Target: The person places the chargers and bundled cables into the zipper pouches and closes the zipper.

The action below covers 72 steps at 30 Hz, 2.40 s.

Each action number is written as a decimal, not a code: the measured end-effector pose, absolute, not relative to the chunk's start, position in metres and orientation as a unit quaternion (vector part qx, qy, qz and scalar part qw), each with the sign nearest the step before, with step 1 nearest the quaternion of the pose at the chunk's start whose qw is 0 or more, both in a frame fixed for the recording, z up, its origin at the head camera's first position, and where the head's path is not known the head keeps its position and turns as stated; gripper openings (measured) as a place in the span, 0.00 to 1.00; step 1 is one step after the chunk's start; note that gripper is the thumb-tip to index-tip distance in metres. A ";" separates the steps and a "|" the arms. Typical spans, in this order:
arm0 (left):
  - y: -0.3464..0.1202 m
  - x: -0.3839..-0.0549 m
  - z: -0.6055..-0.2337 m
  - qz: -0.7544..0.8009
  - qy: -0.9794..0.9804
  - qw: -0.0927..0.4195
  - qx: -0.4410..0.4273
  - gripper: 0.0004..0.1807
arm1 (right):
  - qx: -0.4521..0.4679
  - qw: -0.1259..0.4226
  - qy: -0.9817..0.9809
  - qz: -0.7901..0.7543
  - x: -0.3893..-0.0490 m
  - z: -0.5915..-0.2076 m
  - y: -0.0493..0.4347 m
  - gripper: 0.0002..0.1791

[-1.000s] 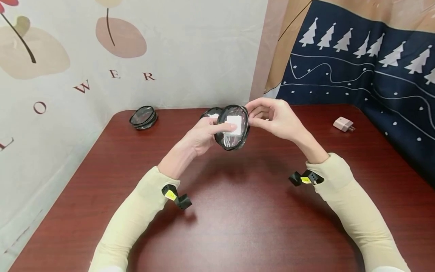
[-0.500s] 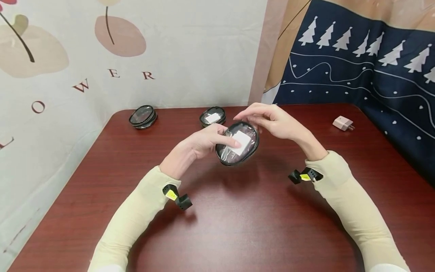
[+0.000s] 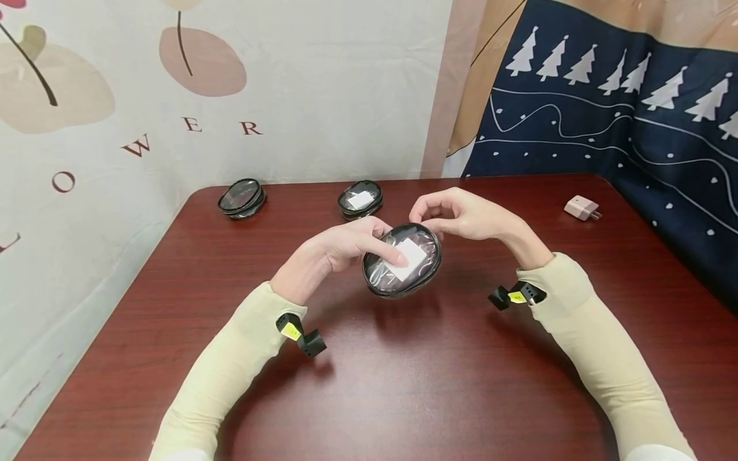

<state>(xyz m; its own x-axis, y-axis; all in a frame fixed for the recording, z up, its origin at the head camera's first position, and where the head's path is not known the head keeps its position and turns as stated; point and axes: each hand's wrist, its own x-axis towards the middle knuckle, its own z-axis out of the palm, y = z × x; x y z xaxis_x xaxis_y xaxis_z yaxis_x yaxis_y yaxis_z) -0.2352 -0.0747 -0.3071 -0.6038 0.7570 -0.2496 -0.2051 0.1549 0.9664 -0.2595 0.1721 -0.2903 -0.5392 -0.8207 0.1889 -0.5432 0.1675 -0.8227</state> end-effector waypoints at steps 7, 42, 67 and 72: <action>-0.076 -0.235 -0.306 0.607 0.655 0.397 0.212 0.04 | -0.461 0.160 0.733 -0.473 -0.261 -0.295 0.170 0.06; -0.097 -0.245 -0.284 0.764 0.608 0.205 0.068 0.03 | -0.499 -0.122 0.804 -0.301 -0.238 -0.282 0.158 0.08; -0.085 -0.248 -0.292 0.849 0.512 0.127 0.004 0.08 | -0.471 -0.179 0.781 -0.368 -0.232 -0.287 0.139 0.08; -0.086 -0.248 -0.290 0.851 0.506 0.137 0.012 0.10 | -0.442 -0.200 0.787 -0.382 -0.238 -0.283 0.153 0.07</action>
